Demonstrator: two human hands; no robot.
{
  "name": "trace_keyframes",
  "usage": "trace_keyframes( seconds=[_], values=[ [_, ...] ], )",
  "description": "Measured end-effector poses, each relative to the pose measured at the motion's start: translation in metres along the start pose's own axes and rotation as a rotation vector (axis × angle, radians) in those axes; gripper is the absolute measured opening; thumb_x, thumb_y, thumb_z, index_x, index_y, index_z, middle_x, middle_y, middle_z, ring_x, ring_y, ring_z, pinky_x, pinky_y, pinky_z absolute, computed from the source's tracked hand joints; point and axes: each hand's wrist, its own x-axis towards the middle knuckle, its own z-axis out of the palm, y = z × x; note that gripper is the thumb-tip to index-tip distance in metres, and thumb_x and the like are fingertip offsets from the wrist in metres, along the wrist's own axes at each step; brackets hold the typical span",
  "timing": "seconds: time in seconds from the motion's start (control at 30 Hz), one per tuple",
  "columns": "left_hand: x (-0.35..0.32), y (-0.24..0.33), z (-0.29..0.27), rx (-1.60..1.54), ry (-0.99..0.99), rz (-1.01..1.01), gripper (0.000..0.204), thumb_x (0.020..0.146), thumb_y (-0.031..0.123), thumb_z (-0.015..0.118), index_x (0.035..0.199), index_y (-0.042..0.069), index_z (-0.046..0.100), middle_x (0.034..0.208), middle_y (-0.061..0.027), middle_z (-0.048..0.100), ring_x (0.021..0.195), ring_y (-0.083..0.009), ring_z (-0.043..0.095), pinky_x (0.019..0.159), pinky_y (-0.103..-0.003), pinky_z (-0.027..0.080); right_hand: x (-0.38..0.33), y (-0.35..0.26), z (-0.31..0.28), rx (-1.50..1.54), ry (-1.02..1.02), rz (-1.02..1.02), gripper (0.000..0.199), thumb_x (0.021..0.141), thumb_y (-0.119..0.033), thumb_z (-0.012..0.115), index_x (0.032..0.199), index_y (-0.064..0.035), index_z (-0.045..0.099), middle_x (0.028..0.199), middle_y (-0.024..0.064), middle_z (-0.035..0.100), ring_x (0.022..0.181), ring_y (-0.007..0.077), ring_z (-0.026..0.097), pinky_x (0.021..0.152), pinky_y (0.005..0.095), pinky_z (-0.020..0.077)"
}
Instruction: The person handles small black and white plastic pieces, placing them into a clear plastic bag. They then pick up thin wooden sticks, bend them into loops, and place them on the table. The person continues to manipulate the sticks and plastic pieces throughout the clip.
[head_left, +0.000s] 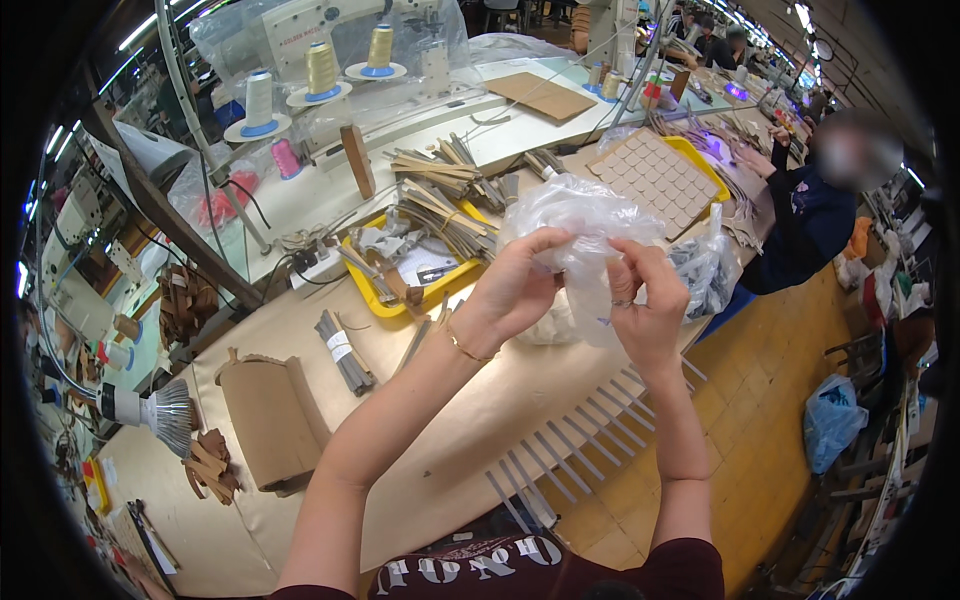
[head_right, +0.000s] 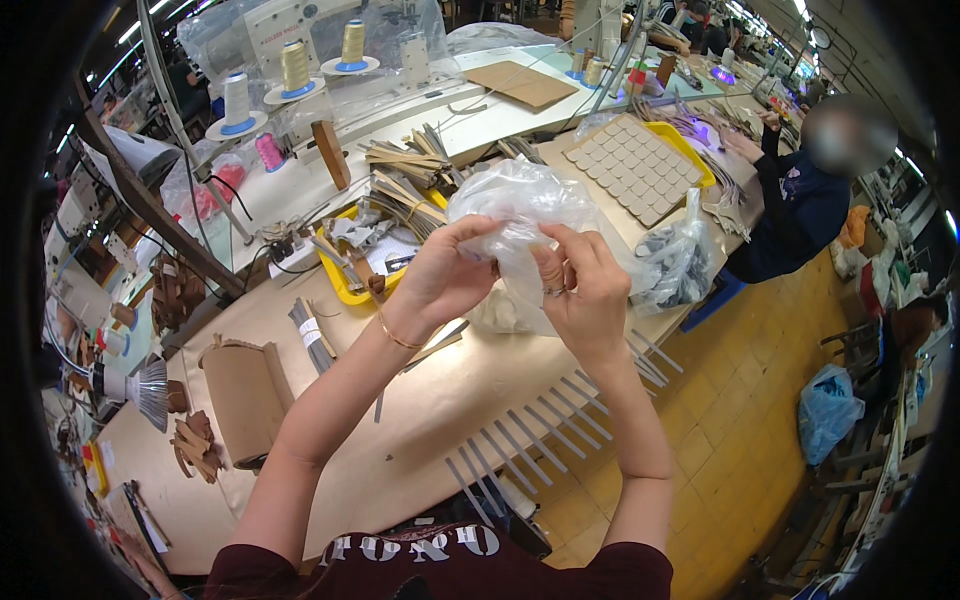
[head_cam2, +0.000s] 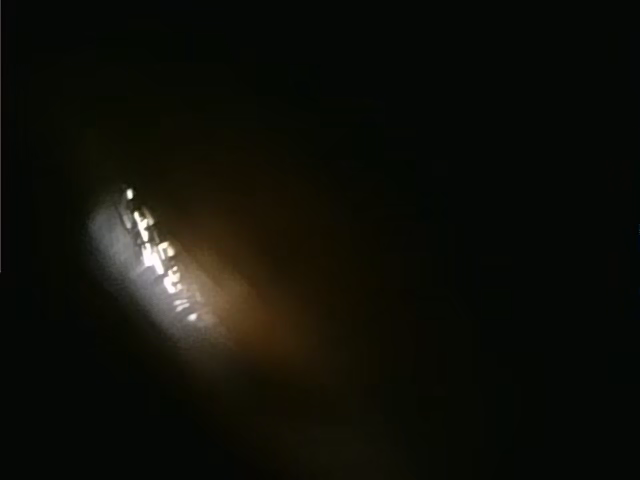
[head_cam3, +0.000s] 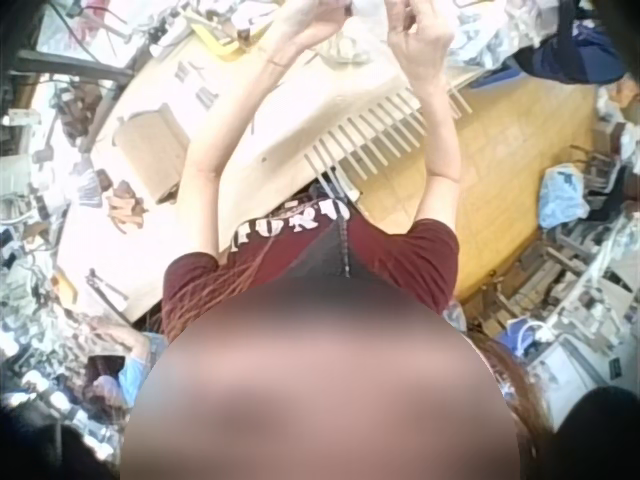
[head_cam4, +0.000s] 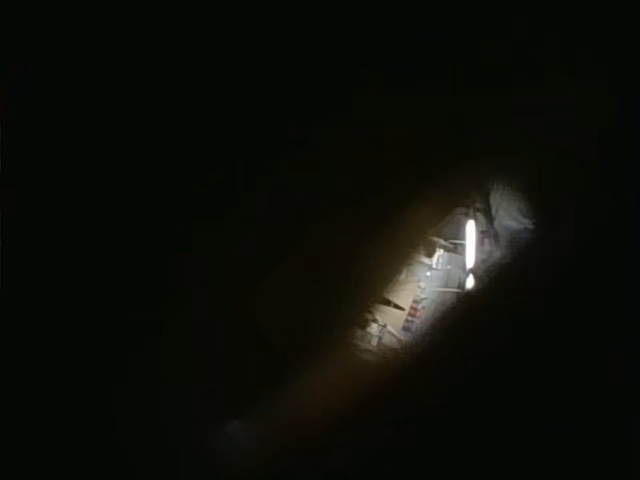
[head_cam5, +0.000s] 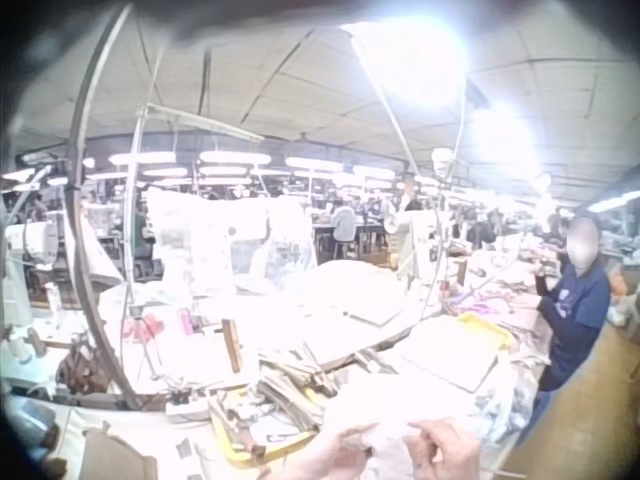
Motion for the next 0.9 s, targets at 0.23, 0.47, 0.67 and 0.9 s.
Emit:
trace_keyframes(
  seconds=[0.23, 0.47, 0.67, 0.9],
  values=[
    [0.004, -0.004, -0.006, 0.123, -0.172, 0.107, 0.039, 0.093, 0.022, 0.064, 0.128, 0.006, 0.053, 0.124, -0.005, 0.061, 0.119, -0.0185, 0.054, 0.107, -0.038, 0.039, 0.008, -0.005, -0.014, 0.199, -0.138, 0.239, 0.027, 0.082, -0.025, 0.08, 0.095, -0.0027, 0.071, 0.079, 0.0028, 0.06, 0.052, 0.008, 0.045, 0.048, 0.0243, 0.0359],
    [0.013, -0.03, -0.014, 0.718, 0.061, 0.125, 0.055, 0.095, 0.047, 0.06, 0.131, 0.007, 0.052, 0.123, -0.0035, 0.06, 0.112, -0.0144, 0.056, 0.087, -0.033, 0.047, 0.018, -0.019, -0.008, 0.015, 0.154, 0.127, 0.022, 0.075, -0.019, 0.084, 0.089, -0.0062, 0.072, 0.087, 0.0046, 0.055, 0.065, 0.0141, 0.045, 0.055, 0.0275, 0.0371],
    [0.008, -0.032, 0.002, 1.904, -0.095, 0.798, 0.058, 0.096, 0.049, 0.053, 0.068, 0.0, 0.066, 0.06, -0.0175, 0.06, 0.055, -0.0357, 0.059, 0.053, -0.041, 0.047, 0.034, -0.009, -0.015, -0.185, 0.391, 0.038, 0.015, 0.08, -0.012, 0.079, 0.086, -0.0055, 0.067, 0.087, 0.0035, 0.052, 0.063, 0.0145, 0.043, 0.056, 0.0276, 0.0362],
    [0.024, -0.054, 0.011, 1.801, -0.004, 0.725, 0.05, 0.1, 0.038, 0.049, 0.068, 0.005, 0.066, 0.06, -0.0183, 0.06, 0.055, -0.0365, 0.059, 0.054, -0.045, 0.046, 0.07, 0.112, 0.011, 0.228, 0.333, 0.525, 0.018, 0.085, -0.015, 0.075, 0.084, -0.0018, 0.063, 0.078, 0.0009, 0.053, 0.066, 0.008, 0.047, 0.058, 0.026, 0.04]
  ],
)
